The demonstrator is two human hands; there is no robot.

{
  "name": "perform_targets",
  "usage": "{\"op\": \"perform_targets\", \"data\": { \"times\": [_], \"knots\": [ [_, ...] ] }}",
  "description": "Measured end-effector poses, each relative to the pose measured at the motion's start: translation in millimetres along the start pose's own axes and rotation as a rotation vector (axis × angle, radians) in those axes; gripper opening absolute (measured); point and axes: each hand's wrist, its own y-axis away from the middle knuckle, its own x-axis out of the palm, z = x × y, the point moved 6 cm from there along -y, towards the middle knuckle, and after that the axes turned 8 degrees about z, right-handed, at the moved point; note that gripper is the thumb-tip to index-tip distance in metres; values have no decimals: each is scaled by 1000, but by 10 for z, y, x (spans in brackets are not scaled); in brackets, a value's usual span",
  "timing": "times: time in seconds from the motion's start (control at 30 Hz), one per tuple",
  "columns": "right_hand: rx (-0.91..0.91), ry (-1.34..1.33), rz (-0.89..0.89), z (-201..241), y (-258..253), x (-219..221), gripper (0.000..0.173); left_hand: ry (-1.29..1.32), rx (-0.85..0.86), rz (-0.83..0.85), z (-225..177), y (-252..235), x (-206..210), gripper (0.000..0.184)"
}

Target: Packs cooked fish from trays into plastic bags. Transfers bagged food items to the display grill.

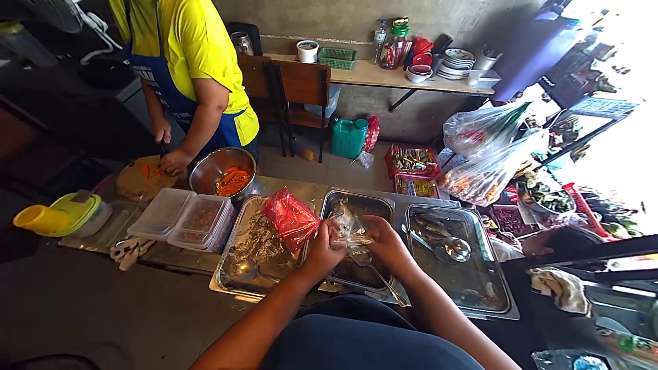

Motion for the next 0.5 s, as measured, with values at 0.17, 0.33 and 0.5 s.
{"op": "perform_targets", "data": {
  "times": [0.17, 0.33, 0.5],
  "knots": [
    [-132, -76, 147, 155, 7, 253, 61, -27, -121, -270, 123, 20, -128, 31],
    [-63, 638, -175, 223, 33, 282, 57, -159, 8, -330, 70, 92, 23, 44],
    [-93, 629, -353, 252, 63, 124, 55, -323, 99, -479, 36, 161, -17, 35]
  ]
}}
